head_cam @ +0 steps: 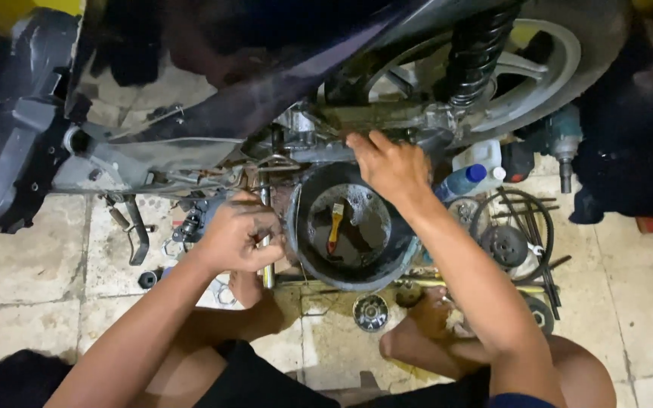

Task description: Cleaning a small motorcycle part with a brush in a basin and inspecting the engine area.

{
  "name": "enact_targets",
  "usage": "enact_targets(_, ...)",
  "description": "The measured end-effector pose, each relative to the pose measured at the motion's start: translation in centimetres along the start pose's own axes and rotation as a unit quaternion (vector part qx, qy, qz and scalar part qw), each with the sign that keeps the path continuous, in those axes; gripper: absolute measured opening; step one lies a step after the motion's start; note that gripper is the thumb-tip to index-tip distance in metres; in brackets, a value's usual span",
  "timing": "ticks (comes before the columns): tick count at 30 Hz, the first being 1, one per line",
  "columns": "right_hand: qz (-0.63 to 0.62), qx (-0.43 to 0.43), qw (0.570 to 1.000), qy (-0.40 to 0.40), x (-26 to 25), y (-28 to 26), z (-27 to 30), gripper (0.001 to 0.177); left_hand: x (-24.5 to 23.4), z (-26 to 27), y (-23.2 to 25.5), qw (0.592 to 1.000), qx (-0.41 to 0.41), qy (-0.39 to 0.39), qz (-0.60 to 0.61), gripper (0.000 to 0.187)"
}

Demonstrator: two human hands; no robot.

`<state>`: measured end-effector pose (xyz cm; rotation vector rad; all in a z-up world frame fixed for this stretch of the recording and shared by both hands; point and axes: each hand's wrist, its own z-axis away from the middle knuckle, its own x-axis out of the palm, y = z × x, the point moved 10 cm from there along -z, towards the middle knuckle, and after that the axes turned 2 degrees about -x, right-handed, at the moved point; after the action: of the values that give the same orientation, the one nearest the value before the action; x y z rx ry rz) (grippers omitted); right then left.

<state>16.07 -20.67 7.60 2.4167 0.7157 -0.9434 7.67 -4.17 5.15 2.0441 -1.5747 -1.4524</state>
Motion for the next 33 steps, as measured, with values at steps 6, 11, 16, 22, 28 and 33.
enact_targets(6, -0.098, 0.051, 0.992, -0.053, 4.1, -0.9, -0.1, 0.013, -0.5, -0.6, 0.3, 1.0, 0.0, -0.01, -0.024, 0.026)
enact_targets(11, -0.05, 0.039, 0.997, -0.043, 0.6, 0.6, 0.0, 0.017, -0.2, -0.6, 0.6, 0.999, -0.031, -0.025, -0.026, 0.024)
enact_targets(16, -0.281, 0.227, 0.902, -0.235, 5.1, 1.2, 2.5, 0.021, 0.0, 0.0, 0.0, 0.999, -0.023, -0.016, -0.03, 0.026)
enact_targets(22, -0.342, 0.318, 0.864, -0.189, 6.9, -0.1, 4.1, 0.024, -0.6, -1.3, 1.6, 1.0, -0.004, -0.009, -0.025, 0.03)
enact_targets(28, -0.179, 0.297, 0.896, -0.278, 4.3, 1.1, 5.3, 0.027, 0.1, 0.0, -0.1, 0.998, -0.032, -0.028, -0.044, 0.029)
enact_targets(33, -0.211, 0.335, 0.871, -0.291, 4.9, -0.4, 3.6, 0.029, 0.1, -0.3, 0.6, 0.997, -0.039, -0.04, -0.055, 0.032)
